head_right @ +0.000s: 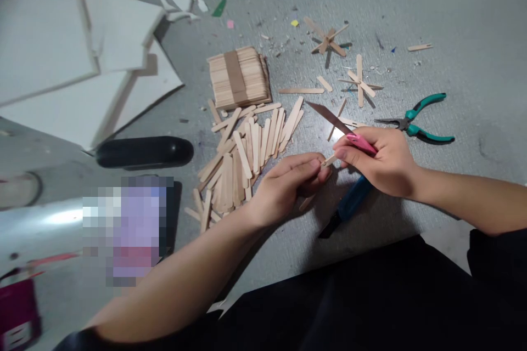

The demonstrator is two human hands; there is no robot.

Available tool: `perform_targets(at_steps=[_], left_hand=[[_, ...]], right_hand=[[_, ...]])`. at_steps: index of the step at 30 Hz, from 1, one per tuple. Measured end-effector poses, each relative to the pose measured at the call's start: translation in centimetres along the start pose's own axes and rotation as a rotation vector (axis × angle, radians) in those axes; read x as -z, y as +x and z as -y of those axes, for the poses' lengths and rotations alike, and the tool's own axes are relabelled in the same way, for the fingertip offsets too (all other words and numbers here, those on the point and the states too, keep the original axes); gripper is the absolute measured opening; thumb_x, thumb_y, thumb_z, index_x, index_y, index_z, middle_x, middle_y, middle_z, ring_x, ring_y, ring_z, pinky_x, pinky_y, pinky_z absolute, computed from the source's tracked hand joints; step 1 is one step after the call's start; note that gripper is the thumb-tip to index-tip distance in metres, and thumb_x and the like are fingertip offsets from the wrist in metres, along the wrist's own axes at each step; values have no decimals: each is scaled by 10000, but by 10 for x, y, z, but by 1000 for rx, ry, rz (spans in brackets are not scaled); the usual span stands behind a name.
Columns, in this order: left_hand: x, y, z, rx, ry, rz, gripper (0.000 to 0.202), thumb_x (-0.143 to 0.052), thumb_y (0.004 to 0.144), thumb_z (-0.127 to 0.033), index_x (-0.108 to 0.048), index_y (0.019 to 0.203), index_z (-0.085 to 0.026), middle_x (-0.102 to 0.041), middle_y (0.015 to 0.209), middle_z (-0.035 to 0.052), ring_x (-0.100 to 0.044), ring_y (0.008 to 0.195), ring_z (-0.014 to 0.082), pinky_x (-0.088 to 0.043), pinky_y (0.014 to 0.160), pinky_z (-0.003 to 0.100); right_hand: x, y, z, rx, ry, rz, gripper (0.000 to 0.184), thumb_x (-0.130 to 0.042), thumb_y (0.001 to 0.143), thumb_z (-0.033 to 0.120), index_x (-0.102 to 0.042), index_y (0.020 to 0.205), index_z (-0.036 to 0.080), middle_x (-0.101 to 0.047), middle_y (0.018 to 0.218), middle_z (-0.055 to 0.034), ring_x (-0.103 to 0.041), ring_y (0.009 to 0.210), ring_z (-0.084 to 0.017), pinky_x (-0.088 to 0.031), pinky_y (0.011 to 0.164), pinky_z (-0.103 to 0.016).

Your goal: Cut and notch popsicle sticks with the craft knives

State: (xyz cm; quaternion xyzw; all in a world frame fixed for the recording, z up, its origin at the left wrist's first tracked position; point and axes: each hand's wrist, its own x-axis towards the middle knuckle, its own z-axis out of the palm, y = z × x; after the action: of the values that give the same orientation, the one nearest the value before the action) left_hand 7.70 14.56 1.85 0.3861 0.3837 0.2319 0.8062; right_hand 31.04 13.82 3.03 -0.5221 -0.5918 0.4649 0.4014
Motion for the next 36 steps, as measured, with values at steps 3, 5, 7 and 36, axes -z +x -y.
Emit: perform_targets(at_steps=[3, 5, 7, 36], left_hand=[[1, 1, 1, 19, -83, 28, 458, -760, 1035, -551, -635, 763, -205, -403, 600, -67, -315, 552, 89, -182, 542, 284], [3, 1, 2, 20, -115, 43, 483, -782, 1025, -577, -630, 761, -202, -404, 600, -70, -300, 543, 79, -172, 542, 283], [5, 2, 4, 15, -119, 50, 504, -788, 1027, -605, -636, 766, -201, -400, 599, -69, -298, 548, 82, -168, 545, 287], [9, 10, 21, -110, -146, 31, 533, -863, 1031, -680, -774, 953, -160, -463, 502, -101, -367, 492, 76, -271, 555, 261]], right_hand=[[2, 2, -1, -78, 125, 63, 66, -900, 982, 301, -912, 1033, 262, -854, 797, 10, -817, 728, -182, -703, 755, -327], [4, 4, -3, -95, 172, 109, 127, -911, 969, 303, -911, 1084, 249, -872, 829, -1, -834, 752, -191, -718, 770, -332], [4, 5, -4, -88, 185, 125, 122, -916, 969, 299, -906, 1077, 243, -878, 841, -7, -844, 776, -193, -724, 795, -333], [1, 8, -8, 104, -85, -98, 94, -915, 944, 357, -925, 978, 270, -862, 844, -11, -747, 694, -174, -636, 673, -305]])
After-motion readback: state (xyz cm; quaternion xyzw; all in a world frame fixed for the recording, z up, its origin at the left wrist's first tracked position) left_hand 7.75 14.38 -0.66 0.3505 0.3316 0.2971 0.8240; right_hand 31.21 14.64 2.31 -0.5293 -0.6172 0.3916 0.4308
